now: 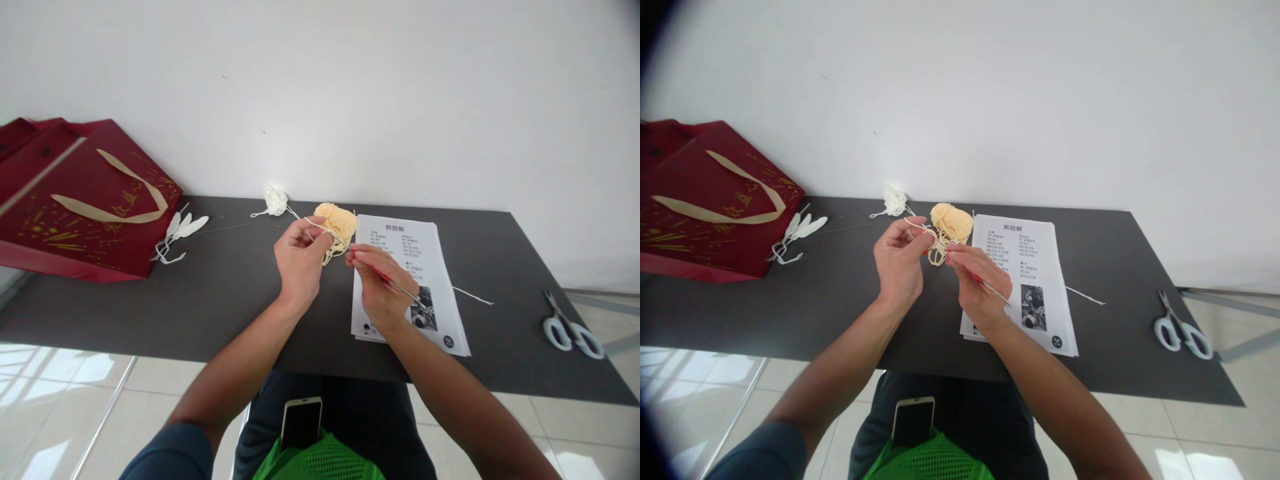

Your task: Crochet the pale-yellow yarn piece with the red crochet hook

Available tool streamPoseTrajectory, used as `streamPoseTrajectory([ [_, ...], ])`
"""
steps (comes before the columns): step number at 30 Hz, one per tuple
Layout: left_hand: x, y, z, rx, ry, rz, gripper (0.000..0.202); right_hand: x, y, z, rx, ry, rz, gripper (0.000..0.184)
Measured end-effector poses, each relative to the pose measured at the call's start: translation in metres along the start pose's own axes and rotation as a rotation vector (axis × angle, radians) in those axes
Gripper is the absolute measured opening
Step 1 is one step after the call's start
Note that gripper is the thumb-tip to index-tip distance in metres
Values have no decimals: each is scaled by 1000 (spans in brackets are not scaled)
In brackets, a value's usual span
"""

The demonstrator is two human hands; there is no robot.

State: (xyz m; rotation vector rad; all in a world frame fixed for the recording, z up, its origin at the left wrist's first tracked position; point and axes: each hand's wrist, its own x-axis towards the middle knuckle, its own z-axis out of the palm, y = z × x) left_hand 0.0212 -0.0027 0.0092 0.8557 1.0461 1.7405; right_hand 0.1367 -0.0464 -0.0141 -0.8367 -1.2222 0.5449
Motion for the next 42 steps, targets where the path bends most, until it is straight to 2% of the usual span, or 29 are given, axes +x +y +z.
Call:
streamPoseTrajectory([
  [7,-1,0,-3,84,-21,97,22,0,-2,1,-3,1,23,22],
  [12,-1,0,-3,133,-6,75,23,0,-1,1,-24,-25,-15,27],
  [16,0,-1,-3,161,-7,72,24,0,0,1,-32,-15,-1,23],
  [20,-1,0,-5,254,7,151,23,2,0,5,76,50,178,17],
  [25,-3,2,-7,354,-5,219,22,12,5,9,399,129,480,10],
  [29,-3,1,-6,268,-27,192,24,19,9,6,544,112,614,11],
  [32,-2,0,-5,171,-29,120,25,16,8,6,468,110,511,10],
  [35,-1,-1,-4,129,-18,73,26,7,4,5,222,68,222,16],
  [38,-1,0,-3,103,-6,52,26,0,0,3,4,-51,-15,30],
  [42,-1,3,-1,9,-29,-31,31,0,2,0,-132,-81,-151,39],
])
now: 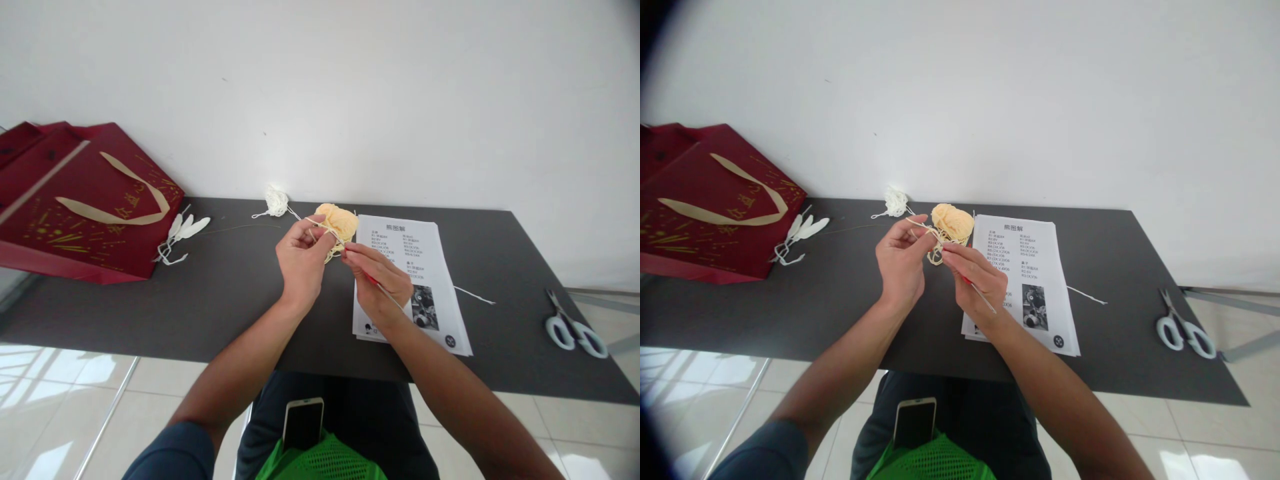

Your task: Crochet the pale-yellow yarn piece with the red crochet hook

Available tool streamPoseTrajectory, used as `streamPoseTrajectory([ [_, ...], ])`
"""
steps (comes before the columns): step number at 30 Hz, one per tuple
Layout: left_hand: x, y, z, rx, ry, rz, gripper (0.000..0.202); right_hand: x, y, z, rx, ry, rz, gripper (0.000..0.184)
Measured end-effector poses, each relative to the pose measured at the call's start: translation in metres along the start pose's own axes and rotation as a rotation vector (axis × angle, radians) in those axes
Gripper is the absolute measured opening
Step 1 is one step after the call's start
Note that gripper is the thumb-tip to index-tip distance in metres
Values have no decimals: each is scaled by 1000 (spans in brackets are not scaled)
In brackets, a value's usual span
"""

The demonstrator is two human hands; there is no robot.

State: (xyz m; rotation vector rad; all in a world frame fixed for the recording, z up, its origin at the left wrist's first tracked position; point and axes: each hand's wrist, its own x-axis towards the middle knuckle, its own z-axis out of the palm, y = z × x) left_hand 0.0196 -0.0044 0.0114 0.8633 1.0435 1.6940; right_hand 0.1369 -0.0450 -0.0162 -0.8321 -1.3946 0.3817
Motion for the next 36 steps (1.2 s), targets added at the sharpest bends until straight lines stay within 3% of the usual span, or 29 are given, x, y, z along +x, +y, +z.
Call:
streamPoseTrajectory([
  [7,6,5,0,-287,-141,-343,41,3,7,-1,-10,13,-28,39],
  [11,9,6,-2,-346,-188,-438,43,2,7,0,8,22,2,35],
  [18,9,7,-2,-334,-229,-471,47,8,11,2,356,117,325,21],
  [22,7,5,-2,-278,-258,-444,48,17,16,0,533,130,442,15],
  [26,6,3,-3,-209,-272,-386,48,25,19,-6,548,108,420,19],
  [33,6,-2,-2,101,-159,-175,44,20,15,-14,213,80,214,17],
  [36,3,-5,-4,318,-114,30,39,13,10,-13,27,65,140,14],
])
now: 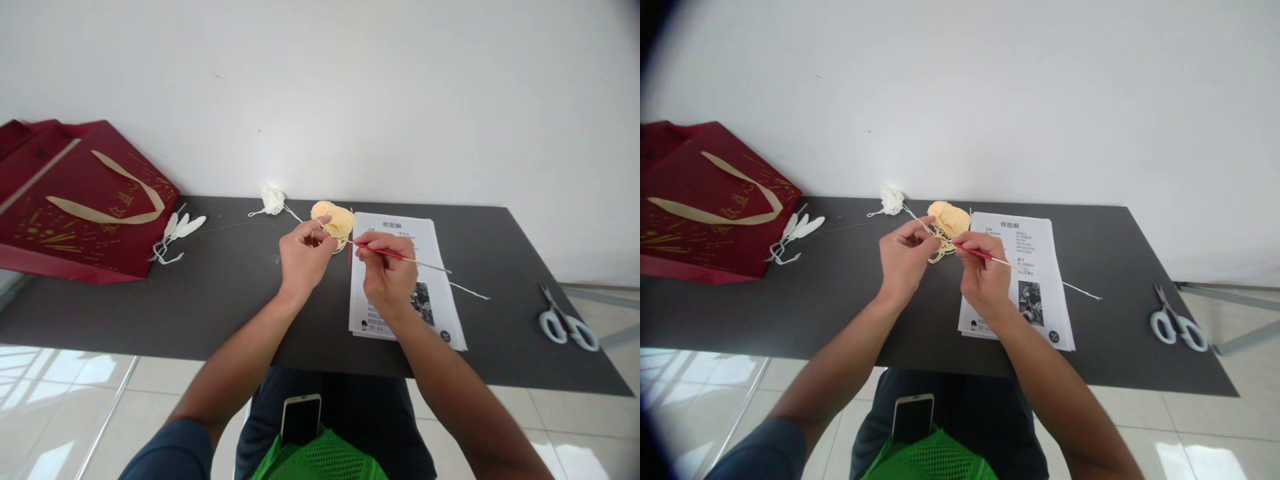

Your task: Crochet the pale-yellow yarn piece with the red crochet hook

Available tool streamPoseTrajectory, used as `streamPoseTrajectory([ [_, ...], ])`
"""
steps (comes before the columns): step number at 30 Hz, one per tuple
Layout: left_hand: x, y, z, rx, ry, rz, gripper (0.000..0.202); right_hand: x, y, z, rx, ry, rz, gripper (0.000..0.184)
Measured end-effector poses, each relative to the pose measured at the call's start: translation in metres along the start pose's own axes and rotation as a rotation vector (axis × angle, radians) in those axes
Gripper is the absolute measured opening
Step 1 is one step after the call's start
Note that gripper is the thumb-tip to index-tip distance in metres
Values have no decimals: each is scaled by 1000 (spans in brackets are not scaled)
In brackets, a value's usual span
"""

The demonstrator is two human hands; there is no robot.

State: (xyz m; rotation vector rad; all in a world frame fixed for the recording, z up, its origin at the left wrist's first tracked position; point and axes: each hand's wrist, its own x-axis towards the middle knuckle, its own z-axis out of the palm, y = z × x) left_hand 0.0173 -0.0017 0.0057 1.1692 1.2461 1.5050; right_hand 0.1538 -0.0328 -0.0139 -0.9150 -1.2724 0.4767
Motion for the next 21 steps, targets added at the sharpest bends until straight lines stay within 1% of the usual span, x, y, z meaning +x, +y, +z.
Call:
streamPoseTrajectory([
  [2,-2,0,-1,151,36,162,36,-3,-3,1,-57,10,-13,14],
  [3,-3,0,-1,196,40,225,36,-3,-4,2,-46,18,0,14],
  [5,-4,1,-2,203,15,276,36,0,-6,2,42,35,70,15],
  [6,-3,1,-3,173,-8,263,36,2,-6,2,106,47,117,16],
  [8,-1,2,-4,81,-60,184,34,8,-5,1,222,44,194,20],
  [11,4,1,-6,-70,-129,45,31,14,-2,0,349,43,262,24],
  [13,6,1,-7,-160,-165,-17,32,16,0,-1,408,39,294,24],
  [16,9,2,-8,-270,-212,-92,34,17,-1,-1,460,34,327,26],
  [21,11,5,-9,-391,-267,-196,34,19,-5,-1,465,23,332,30],
])
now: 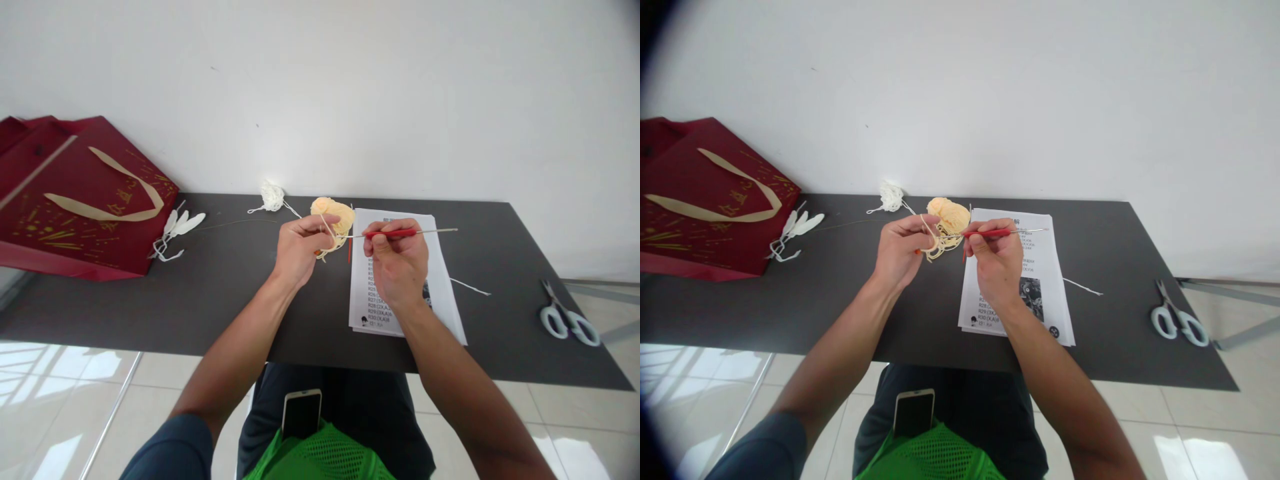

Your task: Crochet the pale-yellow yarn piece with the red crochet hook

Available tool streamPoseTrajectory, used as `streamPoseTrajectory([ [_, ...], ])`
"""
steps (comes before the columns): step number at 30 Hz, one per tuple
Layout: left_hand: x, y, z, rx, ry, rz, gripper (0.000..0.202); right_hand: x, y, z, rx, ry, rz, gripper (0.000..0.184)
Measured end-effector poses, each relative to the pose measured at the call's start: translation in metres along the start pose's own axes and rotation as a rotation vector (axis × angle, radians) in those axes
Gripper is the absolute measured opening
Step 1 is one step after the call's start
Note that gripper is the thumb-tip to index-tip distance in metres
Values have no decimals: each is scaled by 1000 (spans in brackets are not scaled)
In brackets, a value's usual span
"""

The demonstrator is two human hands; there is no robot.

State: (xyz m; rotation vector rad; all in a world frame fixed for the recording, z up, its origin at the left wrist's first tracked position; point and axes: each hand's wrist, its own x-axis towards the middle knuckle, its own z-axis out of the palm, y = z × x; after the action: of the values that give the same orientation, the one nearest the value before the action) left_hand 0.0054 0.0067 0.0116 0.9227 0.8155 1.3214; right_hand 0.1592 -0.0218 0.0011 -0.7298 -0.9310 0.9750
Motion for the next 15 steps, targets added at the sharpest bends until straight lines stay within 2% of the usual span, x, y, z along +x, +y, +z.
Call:
streamPoseTrajectory([
  [6,1,3,-2,-93,-50,-99,28,-1,0,-1,53,-60,-23,27],
  [15,3,5,-3,-181,-88,-157,25,-1,0,0,26,-67,-10,32],
])
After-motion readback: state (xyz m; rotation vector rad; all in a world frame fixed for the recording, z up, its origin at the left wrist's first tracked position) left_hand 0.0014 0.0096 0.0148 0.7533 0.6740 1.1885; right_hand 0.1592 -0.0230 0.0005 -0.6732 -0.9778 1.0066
